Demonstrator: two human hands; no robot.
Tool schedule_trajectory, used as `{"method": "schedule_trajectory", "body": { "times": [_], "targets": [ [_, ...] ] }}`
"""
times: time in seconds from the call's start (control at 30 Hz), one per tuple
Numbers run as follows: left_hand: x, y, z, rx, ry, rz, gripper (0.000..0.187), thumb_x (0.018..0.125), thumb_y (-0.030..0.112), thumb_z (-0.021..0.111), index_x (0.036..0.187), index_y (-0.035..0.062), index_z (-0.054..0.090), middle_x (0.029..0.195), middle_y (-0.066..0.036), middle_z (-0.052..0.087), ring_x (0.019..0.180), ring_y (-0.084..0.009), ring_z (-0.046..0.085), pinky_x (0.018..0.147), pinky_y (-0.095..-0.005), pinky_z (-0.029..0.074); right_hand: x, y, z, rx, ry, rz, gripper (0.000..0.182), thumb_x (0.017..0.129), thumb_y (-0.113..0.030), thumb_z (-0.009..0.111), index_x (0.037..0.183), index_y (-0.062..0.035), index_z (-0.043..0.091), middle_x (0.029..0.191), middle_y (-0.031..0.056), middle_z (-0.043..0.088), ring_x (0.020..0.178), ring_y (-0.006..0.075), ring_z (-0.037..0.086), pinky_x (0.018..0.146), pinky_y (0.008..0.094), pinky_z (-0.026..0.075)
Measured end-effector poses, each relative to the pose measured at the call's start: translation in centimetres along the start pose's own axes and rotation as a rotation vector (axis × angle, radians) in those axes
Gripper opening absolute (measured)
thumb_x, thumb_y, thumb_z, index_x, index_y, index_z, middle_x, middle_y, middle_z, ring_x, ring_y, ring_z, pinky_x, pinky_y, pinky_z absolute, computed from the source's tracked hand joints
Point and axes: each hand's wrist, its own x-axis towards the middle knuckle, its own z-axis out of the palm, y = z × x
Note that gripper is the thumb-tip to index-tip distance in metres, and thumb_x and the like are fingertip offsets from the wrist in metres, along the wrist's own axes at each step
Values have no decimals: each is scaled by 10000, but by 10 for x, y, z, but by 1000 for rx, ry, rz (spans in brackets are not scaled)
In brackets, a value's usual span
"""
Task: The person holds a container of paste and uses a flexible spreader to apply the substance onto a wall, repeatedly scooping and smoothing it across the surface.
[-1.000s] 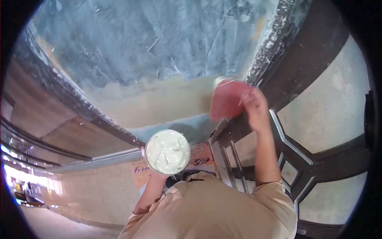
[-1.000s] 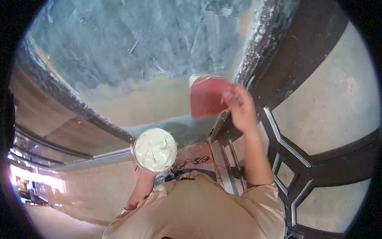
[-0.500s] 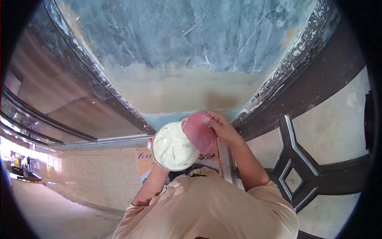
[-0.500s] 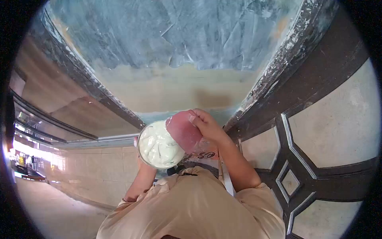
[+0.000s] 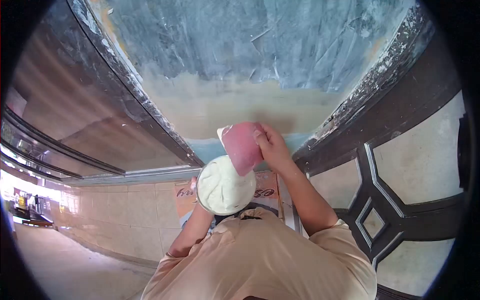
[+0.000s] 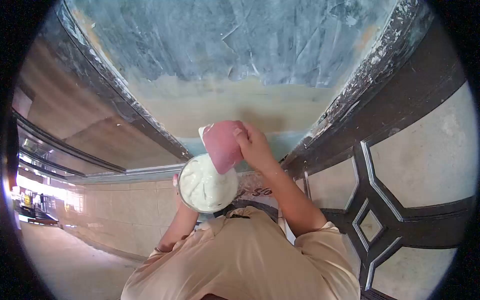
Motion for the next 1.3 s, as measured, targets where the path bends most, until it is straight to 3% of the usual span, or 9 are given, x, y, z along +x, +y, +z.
{"method": "schedule_trajectory", "body": {
  "times": [0.07,0.17,0.3,0.47,0.57,0.87,0.9,1.0,1.3],
  "targets": [
    [1,2,15,-23,-86,0,798,971,655,375,1543,99,398,1575,-189,418,1410,-429,435,1189,-597,333,5,-1,2,-187,185,-224,224,1012,-222,573,1029,-2,605,836,40,613,735,122,545,677,331,476],
    [-5,7,16,-464,189,-151,1224,644,755,672,1567,33,320,1559,-255,407,1366,-467,485,1143,-606,412,11,-10,6,-208,286,-307,212,1023,-207,556,1067,-4,597,821,32,582,732,110,525,677,306,464],
    [0,23,0,160,123,-261,1226,678,844,580,1570,46,318,1575,-234,392,1427,-455,407,1189,-618,333,11,-42,11,56,301,-421,177,1079,-212,510,1111,-49,572,870,-49,540,755,34,468,626,214,390],
    [-3,33,-1,-274,153,-105,1183,727,891,478,1563,64,342,1587,-210,385,1439,-427,401,1189,-613,328,-15,-57,4,35,166,-397,187,1083,-246,506,1111,-73,573,1009,14,657,763,68,587,604,225,468],
    [5,48,6,-172,273,-52,1149,760,901,421,1558,78,359,1585,-189,399,1431,-412,417,1182,-601,339,-19,-60,5,-419,-22,-797,207,922,-61,670,1123,-96,632,1251,142,667,1040,282,669,866,391,556],
    [-1,76,-16,92,477,-52,1093,817,900,398,1603,149,282,1646,-140,296,1500,-375,289,1220,-588,259,-24,-83,32,-654,-124,-898,409,653,-20,790,1036,-113,678,1187,98,667,1039,335,638,879,445,537],
    [0,80,-22,-486,268,44,1106,818,922,327,1614,156,255,1637,-125,316,1498,-355,297,1220,-565,268,-21,-88,33,-692,-146,-899,424,623,-42,815,1020,-127,691,1183,77,666,1028,331,626,870,448,534],
    [9,92,-24,-35,40,68,1088,833,916,282,1614,158,256,1639,-121,313,1500,-333,301,1228,-550,253,-11,-93,34,-815,-191,-942,472,570,-98,859,1009,-166,699,1181,35,662,1014,317,617,867,444,526],
    [17,100,10,-181,443,-27,1148,782,961,269,1609,164,267,1642,-133,308,1482,-365,338,1216,-556,277,-7,-112,74,-1005,-192,-1132,431,599,-244,869,999,-228,709,1091,-7,653,982,268,607,864,425,493]
  ]
}}
